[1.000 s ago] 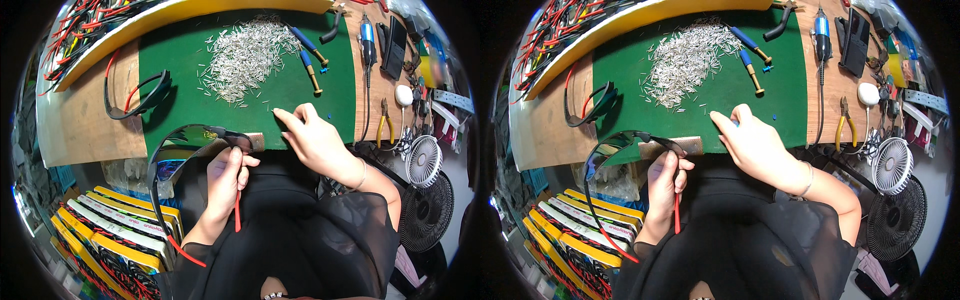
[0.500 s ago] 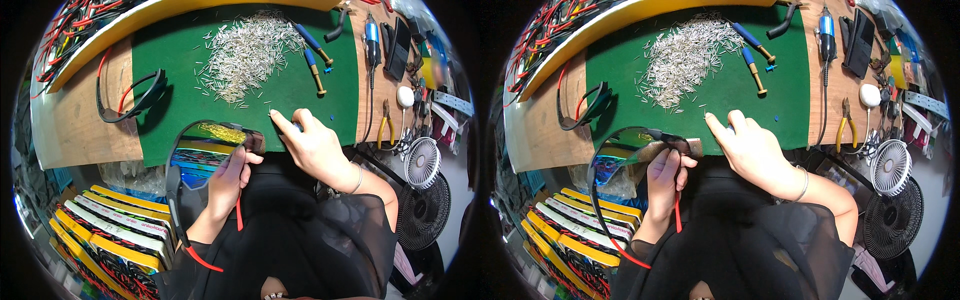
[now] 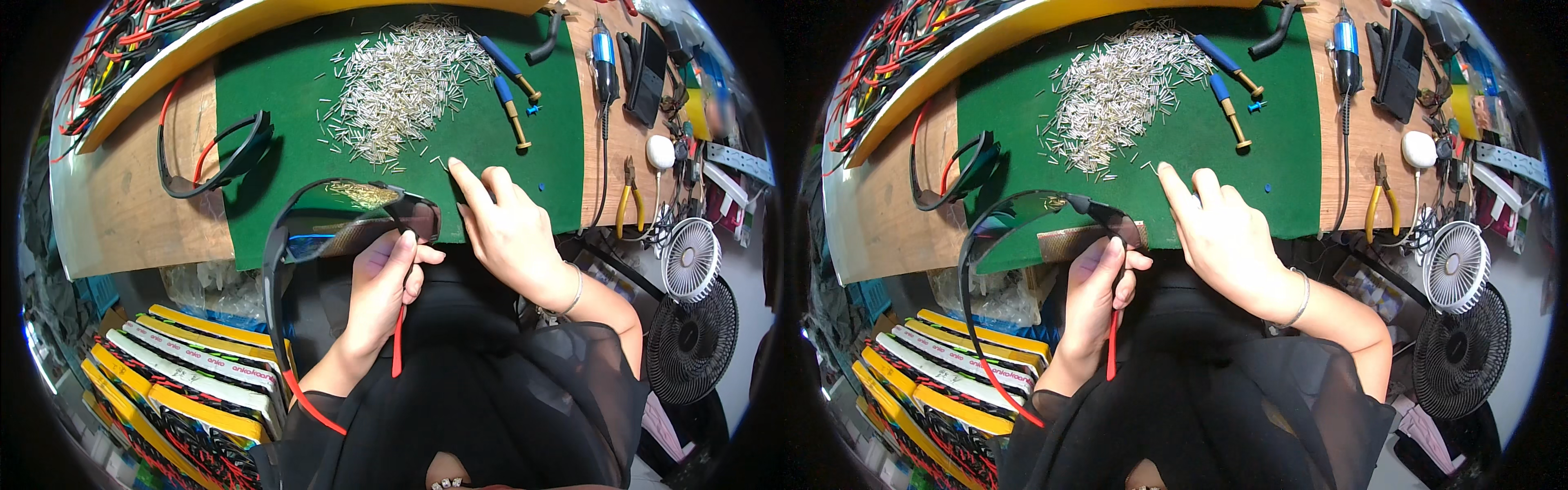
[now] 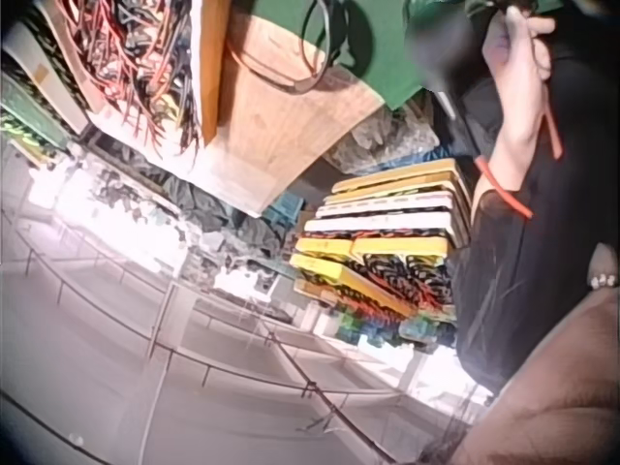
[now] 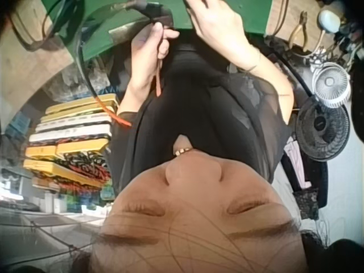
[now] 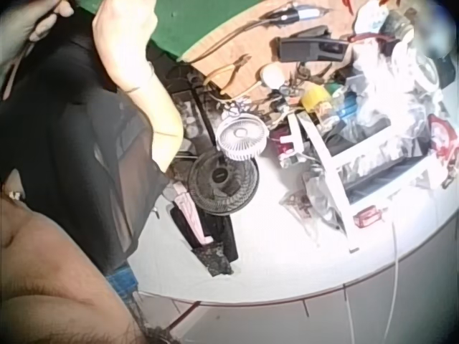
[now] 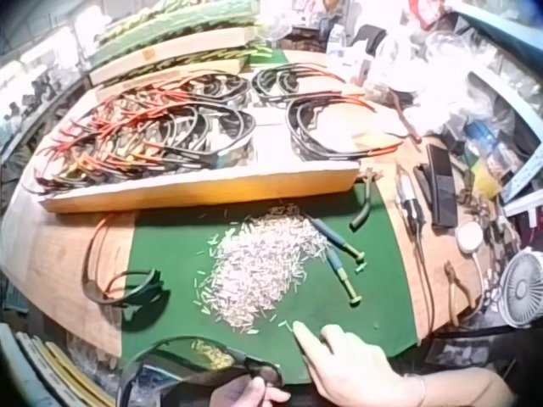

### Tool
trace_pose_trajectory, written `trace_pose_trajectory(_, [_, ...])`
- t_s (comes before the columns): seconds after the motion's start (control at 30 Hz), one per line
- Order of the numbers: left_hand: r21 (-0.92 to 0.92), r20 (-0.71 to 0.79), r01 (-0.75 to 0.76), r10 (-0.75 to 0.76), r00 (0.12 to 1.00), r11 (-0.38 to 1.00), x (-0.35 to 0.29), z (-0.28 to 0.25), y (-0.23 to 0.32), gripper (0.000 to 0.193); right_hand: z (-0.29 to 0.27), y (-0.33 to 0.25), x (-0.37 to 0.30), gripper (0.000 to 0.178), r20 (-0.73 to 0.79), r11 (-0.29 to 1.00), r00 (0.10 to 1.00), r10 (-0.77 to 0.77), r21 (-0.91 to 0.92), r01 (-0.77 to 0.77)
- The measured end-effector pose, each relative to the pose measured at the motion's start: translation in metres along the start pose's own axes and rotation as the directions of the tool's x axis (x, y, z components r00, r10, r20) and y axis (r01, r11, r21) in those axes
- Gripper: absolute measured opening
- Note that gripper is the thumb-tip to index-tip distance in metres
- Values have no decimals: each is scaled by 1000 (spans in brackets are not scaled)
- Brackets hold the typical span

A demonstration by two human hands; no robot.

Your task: The person assembles sunglasses by inserting small metal pins into the frame using a blue-handled tool and a yellow-handled tool. They repeatedly pick up sunglasses from a tray, insert pins into both sides of the frame, and place the finished units back into the tray.

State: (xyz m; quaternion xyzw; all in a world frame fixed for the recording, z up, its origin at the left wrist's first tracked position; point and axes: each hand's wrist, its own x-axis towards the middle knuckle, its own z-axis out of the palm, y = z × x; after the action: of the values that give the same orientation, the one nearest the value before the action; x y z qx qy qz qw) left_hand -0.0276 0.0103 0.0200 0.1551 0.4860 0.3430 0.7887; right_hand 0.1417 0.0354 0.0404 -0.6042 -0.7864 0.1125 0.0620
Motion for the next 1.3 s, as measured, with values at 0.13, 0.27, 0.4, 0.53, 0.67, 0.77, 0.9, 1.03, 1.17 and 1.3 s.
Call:
trace_pose_trajectory(0.13, [-19,8,16,-15,1000,1000,1,5,0,25,-6,-3,2,43,62,996,997,44,74,-49])
trace_pose_trajectory(0.27, [-15,14,8,-8,1000,1000,3,4,-3,26,-13,9,4,36,68,966,997,30,254,-46])
trace_pose_trajectory(0.4, [-41,-9,0,0,1000,999,3,4,-4,27,-37,21,-16,43,143,947,990,-15,319,-31])
trace_pose_trajectory(0.53, [61,-19,-23,25,1000,998,7,12,-4,28,-56,15,-37,54,193,957,960,-203,246,153])
trace_pose_trajectory(0.67, [124,-63,-85,94,994,989,5,23,-3,26,-37,7,-33,48,162,938,927,-339,-22,347])
trace_pose_trajectory(0.77, [104,-100,-67,77,992,992,5,27,-4,26,-29,6,-32,41,89,921,928,-360,-122,369])
trace_pose_trajectory(0.9, [115,-136,-65,80,987,991,8,29,-6,27,-24,6,-30,39,76,922,930,-360,-126,367])
trace_pose_trajectory(1.03, [141,-102,-82,97,990,987,6,28,-5,28,-24,6,-29,37,55,914,925,-376,-144,380])
trace_pose_trajectory(1.17, [111,-59,-88,94,994,990,8,20,-7,24,-23,10,-26,34,42,891,902,-429,-142,431])
trace_pose_trajectory(1.3, [124,-50,-98,105,993,987,9,19,-7,24,-24,9,-23,26,28,897,906,-423,-133,422])
